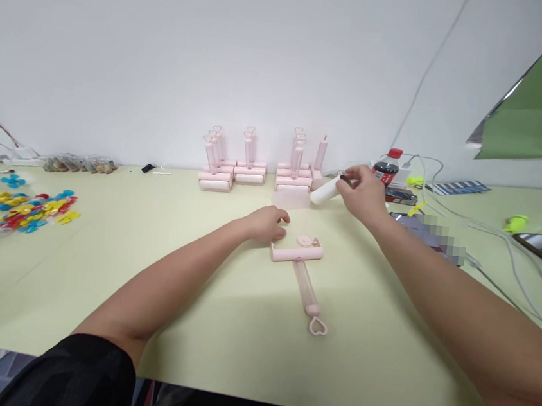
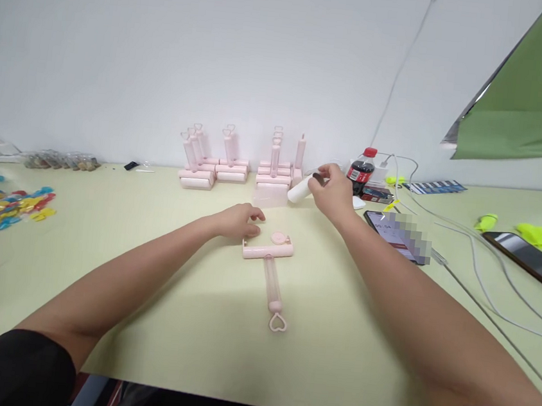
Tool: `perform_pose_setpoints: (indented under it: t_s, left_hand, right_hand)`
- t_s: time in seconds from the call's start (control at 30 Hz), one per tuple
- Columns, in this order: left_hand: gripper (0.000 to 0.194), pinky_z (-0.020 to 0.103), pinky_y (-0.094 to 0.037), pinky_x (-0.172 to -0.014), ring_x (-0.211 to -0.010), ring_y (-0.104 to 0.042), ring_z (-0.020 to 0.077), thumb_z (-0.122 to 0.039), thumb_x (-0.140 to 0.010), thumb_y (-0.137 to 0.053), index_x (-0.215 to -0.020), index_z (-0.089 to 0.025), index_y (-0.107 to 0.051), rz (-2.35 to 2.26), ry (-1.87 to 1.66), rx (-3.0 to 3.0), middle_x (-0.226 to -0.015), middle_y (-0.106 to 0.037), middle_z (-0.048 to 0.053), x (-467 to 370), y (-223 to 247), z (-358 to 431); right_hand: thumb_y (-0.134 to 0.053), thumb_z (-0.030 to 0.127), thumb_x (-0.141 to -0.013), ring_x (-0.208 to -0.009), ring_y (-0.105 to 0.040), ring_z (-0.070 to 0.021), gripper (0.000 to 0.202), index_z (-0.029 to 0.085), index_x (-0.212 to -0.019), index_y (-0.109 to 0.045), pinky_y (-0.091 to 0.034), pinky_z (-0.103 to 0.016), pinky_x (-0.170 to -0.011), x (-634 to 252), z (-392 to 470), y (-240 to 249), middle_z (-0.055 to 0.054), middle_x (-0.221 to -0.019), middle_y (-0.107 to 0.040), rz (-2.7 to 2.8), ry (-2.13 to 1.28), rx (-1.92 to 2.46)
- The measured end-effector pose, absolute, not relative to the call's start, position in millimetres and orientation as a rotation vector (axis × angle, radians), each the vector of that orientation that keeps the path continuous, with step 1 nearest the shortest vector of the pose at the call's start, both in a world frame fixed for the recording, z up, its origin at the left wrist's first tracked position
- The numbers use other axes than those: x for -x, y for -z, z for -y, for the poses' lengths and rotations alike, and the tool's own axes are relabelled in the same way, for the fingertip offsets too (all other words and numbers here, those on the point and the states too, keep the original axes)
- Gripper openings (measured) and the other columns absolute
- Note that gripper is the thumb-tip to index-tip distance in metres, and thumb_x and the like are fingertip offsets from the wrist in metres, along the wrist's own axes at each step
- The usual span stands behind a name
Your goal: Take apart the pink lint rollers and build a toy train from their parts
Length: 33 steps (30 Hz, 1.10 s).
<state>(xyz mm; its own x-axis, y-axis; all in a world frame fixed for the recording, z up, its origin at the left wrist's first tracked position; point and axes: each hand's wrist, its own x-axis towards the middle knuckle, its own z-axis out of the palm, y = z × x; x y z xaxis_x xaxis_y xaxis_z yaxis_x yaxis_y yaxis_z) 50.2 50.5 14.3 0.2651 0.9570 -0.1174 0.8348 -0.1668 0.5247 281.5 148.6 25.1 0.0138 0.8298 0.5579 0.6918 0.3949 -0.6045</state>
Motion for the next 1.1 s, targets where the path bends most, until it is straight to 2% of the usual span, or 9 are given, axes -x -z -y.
perform_pose_setpoints:
  t_s: [0.1,0.23,0.37,0.5,0.63,0.8,0.97,1.03,1.1]
  left_hand:
    - [0.039,0.037,-0.047,-0.092,-0.105,-0.060,0.0268,-0.032,-0.080,-0.061,-0.118,-0.022,-0.061,-1.705,-0.305,-2.164,-0.120,-0.058,0.009,-59.4,-15.4,-61.2]
    - [0.051,0.044,-0.043,-0.097,-0.123,-0.048,0.0346,-0.036,-0.087,-0.053,-0.135,-0.020,-0.046,-1.974,-0.339,-2.265,-0.134,-0.044,0.016,-65.4,-13.7,-87.0]
    - [0.050,0.037,-0.047,-0.092,-0.111,-0.058,0.0277,-0.029,-0.087,-0.053,-0.136,-0.023,-0.048,-1.934,-0.240,-2.352,-0.130,-0.048,0.012,-57.5,-11.6,-108.3]
    - [0.047,0.029,-0.045,-0.094,-0.109,-0.060,0.0207,-0.027,-0.089,-0.052,-0.136,-0.030,-0.049,-1.739,-0.232,-2.492,-0.131,-0.049,0.005,-45.1,-8.7,-106.6]
    - [0.046,0.030,-0.047,-0.092,-0.107,-0.060,0.0207,-0.028,-0.090,-0.050,-0.136,-0.028,-0.050,-1.692,-0.267,-2.565,-0.131,-0.049,0.005,-36.9,-3.2,-95.5]
    - [0.045,0.030,-0.048,-0.090,-0.104,-0.062,0.0199,-0.027,-0.091,-0.047,-0.136,-0.027,-0.050,-1.756,-0.301,-2.551,-0.134,-0.048,0.006,-37.8,2.2,-92.9]
    - [0.048,0.033,-0.049,-0.086,-0.103,-0.062,0.0223,-0.029,-0.089,-0.050,-0.137,-0.023,-0.048,-1.824,-0.343,-2.532,-0.135,-0.046,0.009,-44.1,-3.2,-84.9]
    - [0.043,0.033,-0.048,-0.083,-0.102,-0.062,0.0230,-0.028,-0.088,-0.050,-0.131,-0.021,-0.051,-1.849,-0.349,-2.503,-0.131,-0.049,0.011,-44.8,-7.2,-76.6]
    - [0.031,0.032,-0.048,-0.078,-0.095,-0.063,0.0223,-0.028,-0.087,-0.050,-0.115,-0.020,-0.061,-1.804,-0.275,-2.457,-0.117,-0.059,0.009,-44.4,-10.5,-67.5]
  right_hand:
    - [-0.059,0.028,-0.075,-0.080,-0.062,-0.0247,0.030,0.020,-0.104,-0.061,-0.047,-0.038,-0.076,-279.6,-153.7,-33.8,-0.010,-0.102,-0.069,1.762,-0.095,1.337]
    - [-0.059,0.026,-0.074,-0.091,-0.062,-0.0299,0.029,0.018,-0.102,-0.063,-0.045,-0.039,-0.076,-274.0,-163.3,-32.8,-0.013,-0.101,-0.069,1.952,0.010,1.378]
    - [-0.057,0.028,-0.077,-0.088,-0.062,-0.0286,0.026,0.017,-0.099,-0.066,-0.045,-0.036,-0.074,-267.6,-168.3,-25.3,-0.012,-0.097,-0.071,2.070,-0.001,1.422]
    - [-0.058,0.029,-0.077,-0.085,-0.062,-0.0259,0.023,0.017,-0.094,-0.067,-0.044,-0.034,-0.073,-267.0,-163.9,-24.5,-0.010,-0.094,-0.071,2.115,-0.012,1.338]
    - [-0.060,0.025,-0.074,-0.080,-0.062,-0.0227,0.017,0.017,-0.085,-0.069,-0.044,-0.031,-0.071,-268.3,-155.4,-26.2,-0.007,-0.089,-0.072,2.147,-0.051,1.243]
    - [-0.061,0.026,-0.074,-0.074,-0.062,-0.0206,0.017,0.018,-0.086,-0.069,-0.044,-0.030,-0.069,-264.8,-151.1,-26.4,-0.005,-0.085,-0.072,2.113,-0.133,1.249]
    - [-0.059,0.032,-0.078,-0.079,-0.062,-0.0241,0.029,0.016,-0.101,-0.068,-0.046,-0.036,-0.076,-268.7,-146.0,-29.1,-0.011,-0.099,-0.069,2.100,-0.043,1.268]
    - [-0.056,0.032,-0.082,-0.085,-0.061,-0.0261,0.032,0.014,-0.105,-0.067,-0.045,-0.038,-0.081,-271.5,-132.8,-29.2,-0.015,-0.106,-0.066,2.102,0.066,1.213]
    - [-0.051,0.029,-0.085,-0.088,-0.061,-0.0262,0.026,0.015,-0.099,-0.068,-0.045,-0.037,-0.081,-272.5,-112.1,-26.4,-0.014,-0.102,-0.067,2.209,0.079,1.104]
